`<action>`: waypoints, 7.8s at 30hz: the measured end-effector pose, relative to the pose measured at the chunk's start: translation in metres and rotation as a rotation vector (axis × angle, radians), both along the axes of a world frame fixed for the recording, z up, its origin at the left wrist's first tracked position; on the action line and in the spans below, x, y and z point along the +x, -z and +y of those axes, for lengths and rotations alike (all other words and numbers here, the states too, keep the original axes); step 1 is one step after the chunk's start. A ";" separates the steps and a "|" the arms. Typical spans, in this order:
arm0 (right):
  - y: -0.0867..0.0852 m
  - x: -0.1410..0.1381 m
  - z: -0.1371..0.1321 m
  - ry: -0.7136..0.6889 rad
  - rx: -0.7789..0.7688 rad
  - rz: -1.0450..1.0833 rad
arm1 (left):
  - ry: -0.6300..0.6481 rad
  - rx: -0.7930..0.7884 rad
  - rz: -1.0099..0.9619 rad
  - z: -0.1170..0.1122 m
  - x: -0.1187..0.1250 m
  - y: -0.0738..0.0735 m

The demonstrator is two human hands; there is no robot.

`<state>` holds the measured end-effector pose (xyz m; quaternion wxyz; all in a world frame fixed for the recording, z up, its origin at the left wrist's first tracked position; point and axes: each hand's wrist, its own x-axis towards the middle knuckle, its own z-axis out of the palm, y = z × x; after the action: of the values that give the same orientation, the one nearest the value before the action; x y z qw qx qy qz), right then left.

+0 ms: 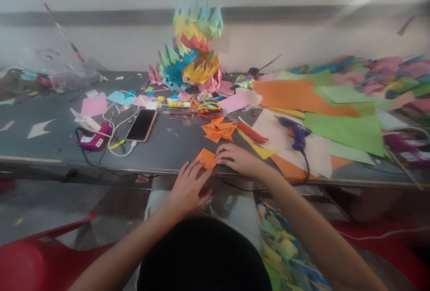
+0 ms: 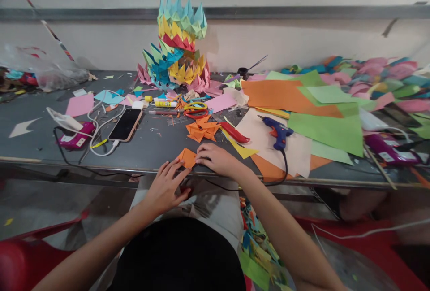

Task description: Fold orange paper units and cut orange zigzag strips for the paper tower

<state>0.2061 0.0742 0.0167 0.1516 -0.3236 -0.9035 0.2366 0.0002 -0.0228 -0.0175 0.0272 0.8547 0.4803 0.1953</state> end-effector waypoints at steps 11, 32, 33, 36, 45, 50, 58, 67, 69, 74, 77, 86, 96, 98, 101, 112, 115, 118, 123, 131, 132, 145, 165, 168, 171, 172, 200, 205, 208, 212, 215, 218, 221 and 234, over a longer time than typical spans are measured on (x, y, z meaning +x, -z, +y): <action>0.009 -0.017 -0.014 0.155 0.170 0.048 | -0.021 0.026 0.033 -0.003 0.002 0.006; 0.033 -0.017 -0.051 0.259 0.504 0.009 | 0.045 0.016 -0.014 -0.004 -0.005 0.005; 0.033 -0.017 -0.051 0.265 0.511 0.012 | 0.043 0.019 -0.015 -0.004 -0.005 0.005; 0.035 -0.017 -0.053 0.272 0.527 0.035 | 0.039 0.036 0.003 -0.004 -0.004 0.005; 0.022 -0.025 -0.059 0.489 0.361 0.046 | 0.016 0.036 -0.005 -0.003 -0.003 0.001; 0.006 -0.035 -0.040 0.618 0.157 -0.034 | -0.023 -0.090 -0.145 0.013 -0.005 -0.016; -0.015 -0.044 -0.011 0.505 -0.069 -0.168 | -0.239 -0.248 -0.161 0.055 -0.001 -0.033; -0.013 -0.048 -0.013 0.544 -0.219 -0.142 | -0.513 -0.428 -0.035 0.053 0.009 -0.045; -0.009 -0.044 -0.012 0.487 -0.202 -0.094 | -0.443 -0.412 -0.057 0.055 0.004 -0.041; 0.003 -0.029 -0.011 0.283 -0.075 0.120 | -0.187 -0.304 -0.139 0.062 -0.014 -0.032; 0.011 -0.020 -0.011 0.187 -0.017 0.180 | -0.016 -0.298 -0.155 0.066 -0.025 -0.032; 0.022 -0.005 -0.011 -0.028 0.242 0.080 | 0.341 -0.129 0.048 0.074 -0.042 -0.030; 0.022 0.004 -0.012 -0.159 0.371 -0.091 | 0.482 0.035 0.212 0.068 -0.047 -0.035; 0.020 0.003 -0.012 -0.159 0.370 -0.123 | 0.485 0.022 0.229 0.068 -0.047 -0.037; 0.018 0.004 -0.012 -0.179 0.356 -0.141 | 0.485 0.002 0.231 0.069 -0.047 -0.037; 0.009 0.005 -0.006 -0.241 0.198 -0.086 | 0.599 0.050 0.297 0.074 -0.050 -0.036; 0.008 0.003 -0.006 -0.217 0.142 -0.067 | 0.614 0.016 0.324 0.076 -0.050 -0.037; 0.008 0.002 -0.006 -0.218 0.148 -0.074 | 0.617 -0.028 0.315 0.077 -0.049 -0.040; 0.005 0.001 -0.004 -0.331 0.249 -0.088 | 0.588 -0.032 0.293 0.074 -0.047 -0.040; 0.004 -0.006 -0.009 -0.224 0.321 -0.166 | 0.317 -0.073 0.171 0.041 -0.033 -0.020; 0.003 -0.005 -0.011 -0.195 0.326 -0.184 | 0.299 -0.076 0.171 0.037 -0.033 -0.018; -0.003 -0.005 -0.026 0.050 0.314 -0.127 | 0.129 -0.032 0.032 0.029 -0.027 -0.024; 0.014 -0.026 -0.040 0.250 0.182 -0.034 | 0.070 -0.207 -0.186 0.047 -0.017 -0.022; 0.016 -0.028 -0.039 0.279 0.147 0.000 | 0.049 -0.258 -0.261 0.049 -0.016 -0.018; 0.016 -0.031 -0.038 0.340 0.097 0.013 | -0.007 -0.270 -0.279 0.051 -0.012 -0.015; 0.015 -0.033 -0.038 0.371 0.081 0.008 | -0.030 -0.265 -0.272 0.051 -0.011 -0.015; 0.015 -0.049 -0.032 0.762 -0.082 0.072 | -0.438 -0.201 -0.129 0.044 0.012 -0.020; 0.015 -0.052 -0.031 0.796 -0.028 0.089 | -0.463 -0.207 -0.152 0.058 0.014 -0.017; 0.016 -0.054 -0.030 0.829 0.023 0.085 | -0.487 -0.172 -0.126 0.070 0.015 -0.015; 0.023 -0.051 -0.026 0.828 0.184 0.193 | -0.546 -0.093 -0.093 0.086 0.019 -0.012; 0.024 -0.045 -0.014 0.930 0.284 0.295 | -0.480 -0.025 -0.110 0.099 0.024 -0.013; 0.018 -0.038 0.011 0.942 0.339 0.284 | -0.232 -0.034 -0.139 0.115 0.029 -0.017; 0.012 -0.038 0.035 0.791 0.249 0.298 | -0.125 -0.140 -0.219 0.133 0.033 -0.020; 0.023 -0.019 0.055 0.836 0.173 0.492 | -0.253 -0.141 -0.776 0.152 0.017 -0.010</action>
<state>0.1869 0.1289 -0.0060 0.4690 -0.5791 -0.6500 0.1490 0.0170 0.1289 -0.0080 0.2404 0.6479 0.5479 0.4715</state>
